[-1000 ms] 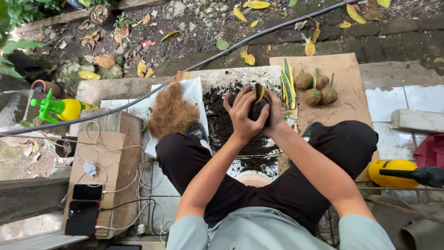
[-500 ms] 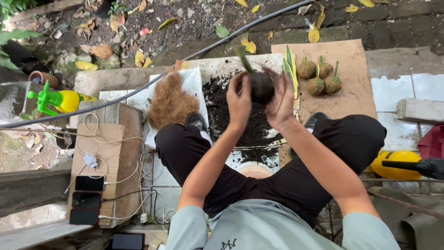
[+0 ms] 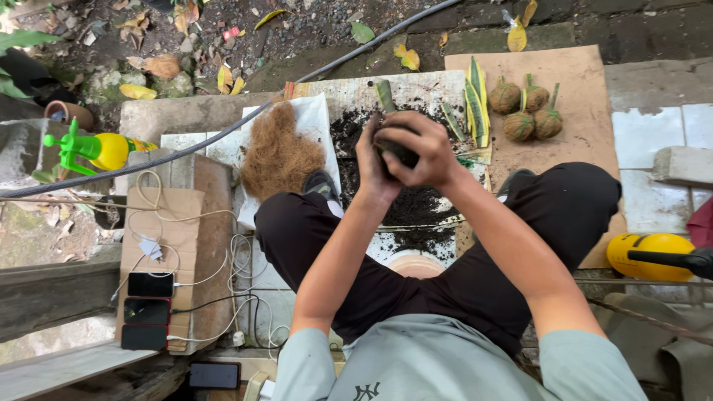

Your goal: The person sits cross-legged and wraps a small plant with soil and fibrous material by hand. They repeatedly add soil, press it around the plant, and adjust the wrapping to form a compact ball.

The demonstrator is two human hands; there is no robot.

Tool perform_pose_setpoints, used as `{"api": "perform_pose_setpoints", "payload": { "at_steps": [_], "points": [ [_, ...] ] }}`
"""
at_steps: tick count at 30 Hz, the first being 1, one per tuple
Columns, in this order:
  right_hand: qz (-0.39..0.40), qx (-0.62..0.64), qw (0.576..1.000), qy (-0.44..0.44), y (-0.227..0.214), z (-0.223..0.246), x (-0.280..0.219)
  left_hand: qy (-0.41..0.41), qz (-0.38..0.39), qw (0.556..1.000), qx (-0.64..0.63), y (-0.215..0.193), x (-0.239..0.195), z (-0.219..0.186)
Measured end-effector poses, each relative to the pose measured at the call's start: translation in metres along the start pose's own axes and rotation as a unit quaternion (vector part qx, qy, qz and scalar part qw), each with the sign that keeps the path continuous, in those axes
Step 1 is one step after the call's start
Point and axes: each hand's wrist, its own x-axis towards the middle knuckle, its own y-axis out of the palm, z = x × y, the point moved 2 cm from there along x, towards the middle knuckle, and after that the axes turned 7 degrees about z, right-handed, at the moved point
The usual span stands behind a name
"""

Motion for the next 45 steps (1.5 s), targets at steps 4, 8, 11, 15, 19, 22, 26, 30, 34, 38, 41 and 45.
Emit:
{"api": "perform_pose_setpoints", "payload": {
  "at_steps": [4,8,11,15,19,22,26,30,34,38,41,45],
  "points": [
    [0.035,0.091,0.992,0.08,0.009,-0.019,0.004,0.022,-0.04,0.998,0.037,0.005,-0.005,-0.008],
    [-0.019,0.286,0.934,0.215,0.022,-0.084,-0.018,-0.008,-0.071,0.997,-0.002,-0.003,0.005,-0.017],
    [-0.047,0.159,0.863,0.477,0.041,-0.162,-0.068,-0.021,-0.131,0.991,0.004,-0.014,0.001,-0.015],
    [-0.055,0.139,0.677,0.721,0.126,-0.163,-0.201,0.013,-0.045,0.997,-0.058,-0.016,0.001,-0.012],
    [0.095,-0.073,0.778,0.617,0.193,-0.099,-0.283,0.005,-0.036,0.998,-0.06,-0.012,-0.005,-0.017],
    [0.128,-0.016,0.845,0.519,0.219,-0.116,-0.279,0.008,-0.052,0.996,-0.078,-0.008,-0.009,-0.025],
    [0.079,-0.009,0.797,0.598,0.221,-0.159,-0.258,0.024,-0.093,0.988,-0.117,-0.006,-0.014,-0.035],
    [0.159,-0.006,0.694,0.702,0.233,-0.163,-0.261,0.062,-0.082,0.981,-0.165,-0.004,-0.011,-0.041],
    [0.169,0.049,0.737,0.653,0.271,-0.142,-0.264,0.067,-0.162,0.976,-0.127,-0.012,-0.009,-0.046],
    [0.143,0.12,0.817,0.545,0.3,-0.132,-0.256,0.056,-0.182,0.975,-0.111,-0.013,-0.012,-0.047],
    [0.176,-0.047,0.809,0.559,0.31,-0.156,-0.246,0.072,-0.183,0.973,-0.118,-0.014,-0.013,-0.052],
    [0.14,-0.062,0.784,0.602,0.298,-0.218,-0.22,0.088,-0.161,0.969,-0.165,-0.014,-0.018,-0.06]
  ]
}}
